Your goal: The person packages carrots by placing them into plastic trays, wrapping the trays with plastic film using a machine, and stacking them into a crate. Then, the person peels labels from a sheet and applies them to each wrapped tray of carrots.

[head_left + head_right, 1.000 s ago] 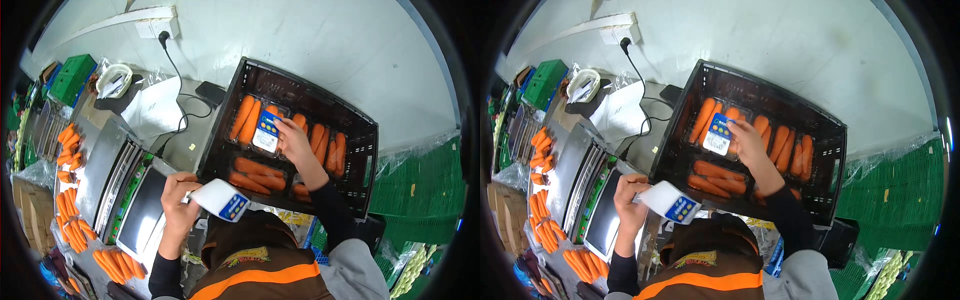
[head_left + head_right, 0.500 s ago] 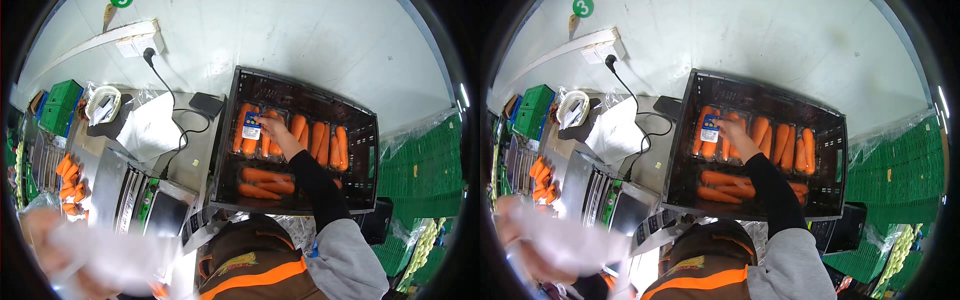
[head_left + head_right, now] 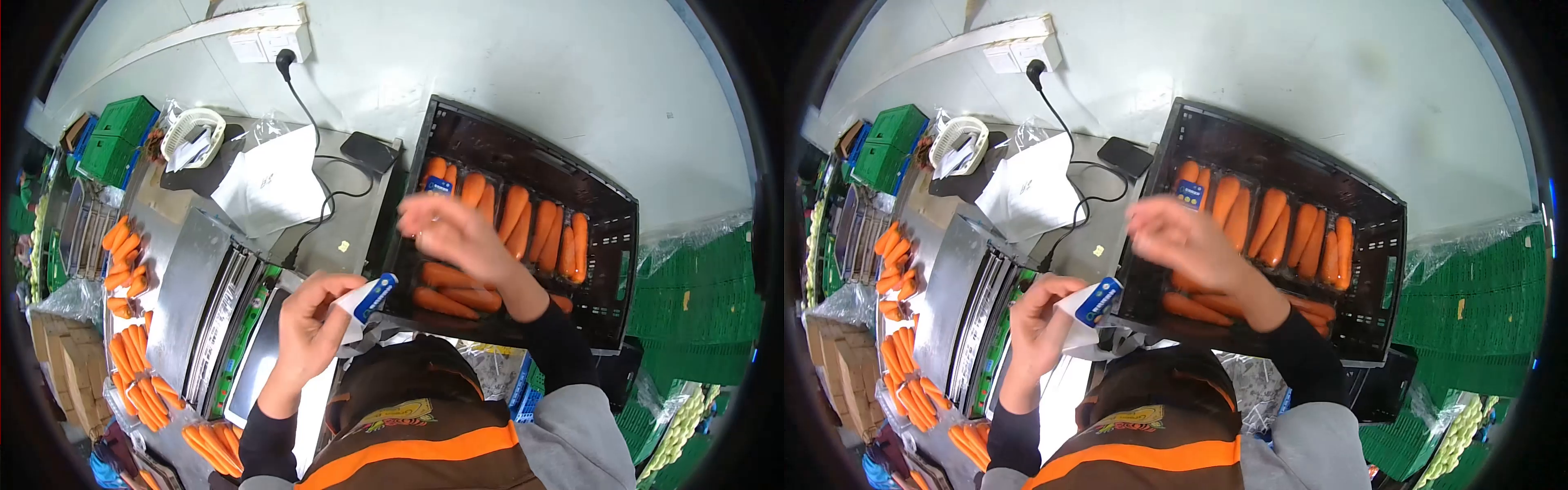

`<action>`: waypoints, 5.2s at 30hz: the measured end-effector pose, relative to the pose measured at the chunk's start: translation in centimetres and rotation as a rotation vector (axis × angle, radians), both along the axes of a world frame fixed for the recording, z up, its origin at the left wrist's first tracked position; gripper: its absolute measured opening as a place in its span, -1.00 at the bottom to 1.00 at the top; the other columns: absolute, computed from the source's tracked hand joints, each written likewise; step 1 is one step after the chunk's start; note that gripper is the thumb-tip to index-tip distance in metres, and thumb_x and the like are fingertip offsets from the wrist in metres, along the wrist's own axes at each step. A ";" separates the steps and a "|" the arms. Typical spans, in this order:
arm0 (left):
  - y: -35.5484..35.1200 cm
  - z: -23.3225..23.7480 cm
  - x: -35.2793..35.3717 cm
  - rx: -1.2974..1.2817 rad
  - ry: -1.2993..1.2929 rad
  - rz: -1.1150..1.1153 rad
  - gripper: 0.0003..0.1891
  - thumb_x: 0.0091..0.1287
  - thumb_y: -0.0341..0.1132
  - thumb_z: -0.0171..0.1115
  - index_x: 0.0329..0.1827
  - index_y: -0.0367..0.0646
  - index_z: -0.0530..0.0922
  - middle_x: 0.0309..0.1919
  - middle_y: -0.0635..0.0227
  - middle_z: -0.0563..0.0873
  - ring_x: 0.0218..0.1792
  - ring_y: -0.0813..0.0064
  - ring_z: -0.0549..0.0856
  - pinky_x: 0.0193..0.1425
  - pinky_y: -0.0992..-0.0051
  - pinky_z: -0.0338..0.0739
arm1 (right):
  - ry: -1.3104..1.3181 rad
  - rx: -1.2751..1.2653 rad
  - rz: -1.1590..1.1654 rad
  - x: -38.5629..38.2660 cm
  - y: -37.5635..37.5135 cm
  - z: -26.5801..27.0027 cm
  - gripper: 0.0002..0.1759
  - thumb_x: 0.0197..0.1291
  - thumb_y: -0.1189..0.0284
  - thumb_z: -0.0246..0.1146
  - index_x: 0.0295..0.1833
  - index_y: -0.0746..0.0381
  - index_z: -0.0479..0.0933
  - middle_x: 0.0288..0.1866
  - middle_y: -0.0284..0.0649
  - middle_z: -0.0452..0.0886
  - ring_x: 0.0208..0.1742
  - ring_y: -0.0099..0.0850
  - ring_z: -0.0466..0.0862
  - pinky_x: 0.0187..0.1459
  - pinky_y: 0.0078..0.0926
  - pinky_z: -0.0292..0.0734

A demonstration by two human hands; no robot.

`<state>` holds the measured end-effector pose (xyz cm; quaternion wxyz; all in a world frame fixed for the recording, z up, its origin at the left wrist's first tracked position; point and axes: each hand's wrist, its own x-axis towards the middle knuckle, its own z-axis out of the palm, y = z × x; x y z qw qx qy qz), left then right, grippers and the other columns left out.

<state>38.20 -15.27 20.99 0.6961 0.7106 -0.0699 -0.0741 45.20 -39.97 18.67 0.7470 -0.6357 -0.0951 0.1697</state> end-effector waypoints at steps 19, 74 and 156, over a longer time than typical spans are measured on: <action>1.4 1.8 -2.7 0.272 -0.458 0.024 -0.76 -0.10 -0.57 0.39 -0.47 -0.17 0.47 -0.44 0.23 0.64 -0.40 0.25 0.63 -0.30 0.40 0.48 | 0.332 -0.218 -0.646 3.9 -14.5 -11.8 -0.72 0.19 0.39 0.39 -0.04 0.27 0.55 -0.28 -0.31 0.62 -0.31 -0.60 0.60 -0.27 -0.62 0.56; -8.4 4.2 -2.3 0.160 -0.289 -0.193 -0.86 0.15 -0.55 0.28 -0.36 -0.20 0.46 -0.17 0.14 0.65 -0.22 0.41 0.64 -0.10 0.49 0.53 | -0.116 -0.848 -0.413 -0.8 -18.5 -7.5 -0.43 0.21 0.25 0.35 0.27 0.26 0.42 0.01 -0.19 0.60 -0.01 -0.41 0.66 -0.06 -0.45 0.61; -8.1 3.4 -3.9 0.523 -0.568 0.011 -0.85 -0.02 -0.53 0.34 -0.39 -0.22 0.56 -0.28 0.18 0.66 -0.26 0.24 0.65 -0.10 0.37 0.51 | -0.257 -1.516 -0.586 -8.3 -26.8 -7.9 -0.36 0.21 0.26 0.32 0.33 0.27 0.31 0.17 -0.01 0.52 0.22 -0.18 0.54 0.15 -0.16 0.52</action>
